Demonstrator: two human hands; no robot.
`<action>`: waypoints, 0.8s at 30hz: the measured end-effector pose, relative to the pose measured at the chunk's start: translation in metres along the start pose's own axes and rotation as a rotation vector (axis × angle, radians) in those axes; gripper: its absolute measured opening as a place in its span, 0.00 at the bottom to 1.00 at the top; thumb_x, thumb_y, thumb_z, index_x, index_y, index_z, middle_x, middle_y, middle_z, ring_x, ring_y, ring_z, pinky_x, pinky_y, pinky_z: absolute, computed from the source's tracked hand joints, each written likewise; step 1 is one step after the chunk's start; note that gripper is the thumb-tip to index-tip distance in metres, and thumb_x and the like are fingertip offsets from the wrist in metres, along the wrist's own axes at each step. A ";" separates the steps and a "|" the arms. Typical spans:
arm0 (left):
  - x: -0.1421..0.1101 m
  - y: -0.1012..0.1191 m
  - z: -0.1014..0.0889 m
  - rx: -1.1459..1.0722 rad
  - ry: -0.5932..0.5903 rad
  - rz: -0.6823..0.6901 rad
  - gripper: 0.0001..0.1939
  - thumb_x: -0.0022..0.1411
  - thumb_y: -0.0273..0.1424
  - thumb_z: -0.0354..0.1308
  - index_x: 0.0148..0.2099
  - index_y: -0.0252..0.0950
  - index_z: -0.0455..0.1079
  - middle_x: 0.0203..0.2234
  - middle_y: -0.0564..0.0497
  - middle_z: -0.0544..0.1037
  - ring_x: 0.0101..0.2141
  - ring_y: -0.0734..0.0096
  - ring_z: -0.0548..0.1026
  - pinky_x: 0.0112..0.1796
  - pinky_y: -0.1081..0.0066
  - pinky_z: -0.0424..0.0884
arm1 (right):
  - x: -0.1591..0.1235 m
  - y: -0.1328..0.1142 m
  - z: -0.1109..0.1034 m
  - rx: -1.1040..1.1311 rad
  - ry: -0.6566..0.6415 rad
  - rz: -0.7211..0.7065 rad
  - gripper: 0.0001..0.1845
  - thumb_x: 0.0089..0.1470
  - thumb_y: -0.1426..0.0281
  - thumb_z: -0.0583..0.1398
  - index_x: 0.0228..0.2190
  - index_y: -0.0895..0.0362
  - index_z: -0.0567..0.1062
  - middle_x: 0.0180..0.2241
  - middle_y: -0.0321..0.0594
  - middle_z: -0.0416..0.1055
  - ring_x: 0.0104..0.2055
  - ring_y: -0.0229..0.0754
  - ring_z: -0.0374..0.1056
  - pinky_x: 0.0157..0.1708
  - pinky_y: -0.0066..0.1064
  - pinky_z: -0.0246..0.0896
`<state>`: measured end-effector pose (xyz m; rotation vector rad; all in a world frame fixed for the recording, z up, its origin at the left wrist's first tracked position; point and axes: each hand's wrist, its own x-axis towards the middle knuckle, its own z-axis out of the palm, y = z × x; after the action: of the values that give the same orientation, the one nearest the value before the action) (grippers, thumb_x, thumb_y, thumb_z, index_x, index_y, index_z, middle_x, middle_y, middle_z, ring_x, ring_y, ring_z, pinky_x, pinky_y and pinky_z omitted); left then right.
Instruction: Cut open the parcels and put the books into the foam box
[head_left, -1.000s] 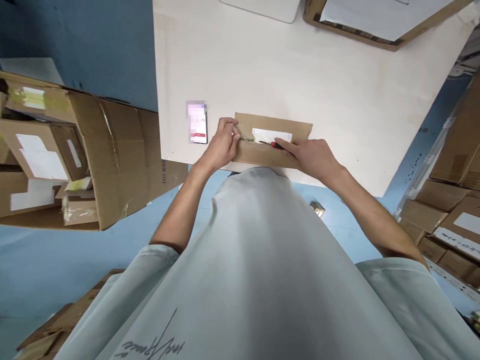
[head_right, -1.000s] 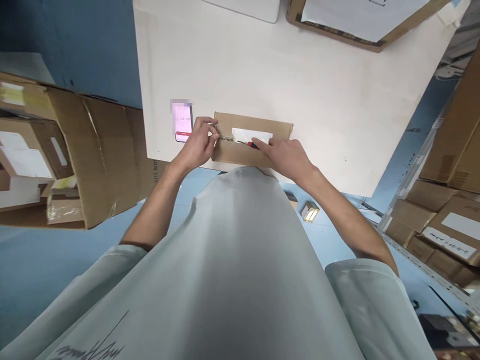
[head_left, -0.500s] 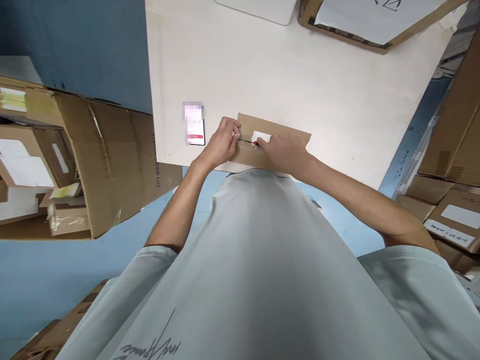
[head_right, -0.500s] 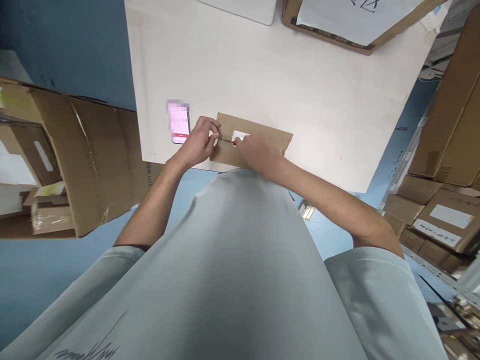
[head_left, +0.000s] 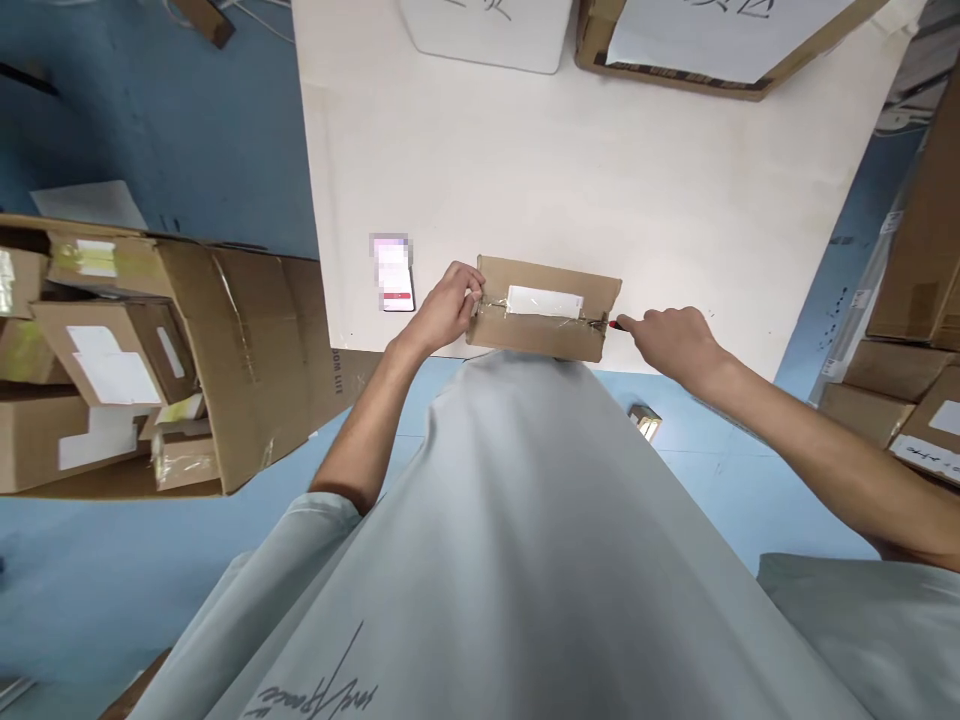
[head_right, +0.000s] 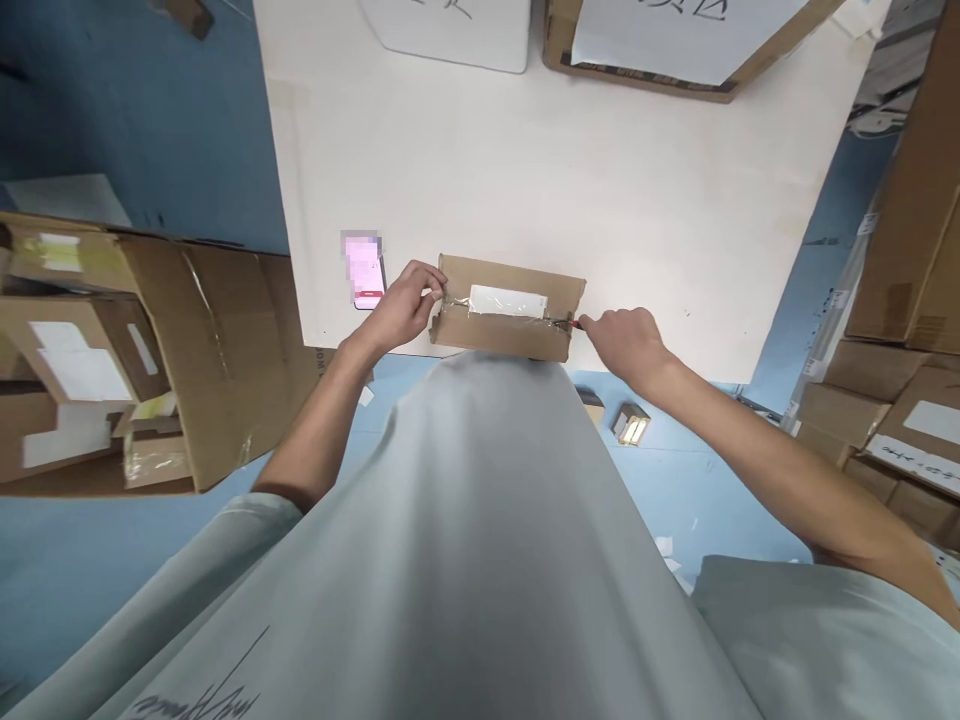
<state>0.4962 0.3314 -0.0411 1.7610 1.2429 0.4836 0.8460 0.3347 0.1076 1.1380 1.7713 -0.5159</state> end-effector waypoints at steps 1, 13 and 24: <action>0.001 0.002 0.001 -0.002 -0.011 -0.004 0.06 0.81 0.35 0.51 0.47 0.42 0.65 0.56 0.39 0.76 0.56 0.53 0.77 0.58 0.52 0.76 | 0.000 0.008 0.009 0.007 0.005 0.004 0.31 0.73 0.76 0.53 0.72 0.54 0.72 0.44 0.58 0.83 0.44 0.56 0.80 0.40 0.38 0.53; 0.001 0.023 0.009 -0.019 0.168 -0.419 0.03 0.66 0.31 0.62 0.40 0.38 0.77 0.48 0.43 0.84 0.47 0.59 0.83 0.54 0.61 0.81 | 0.000 0.068 0.106 0.737 0.427 0.021 0.28 0.80 0.61 0.49 0.71 0.48 0.75 0.51 0.46 0.85 0.47 0.52 0.79 0.44 0.37 0.67; 0.013 0.037 0.020 -0.104 0.318 -0.725 0.07 0.62 0.34 0.67 0.38 0.35 0.81 0.44 0.44 0.89 0.46 0.57 0.86 0.53 0.63 0.82 | -0.002 -0.022 0.120 0.983 0.349 0.245 0.33 0.79 0.63 0.49 0.78 0.56 0.63 0.51 0.50 0.88 0.48 0.56 0.83 0.49 0.38 0.71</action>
<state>0.5366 0.3310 -0.0229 1.0570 1.9209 0.3903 0.8846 0.2345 0.0492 2.1936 1.6245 -1.1522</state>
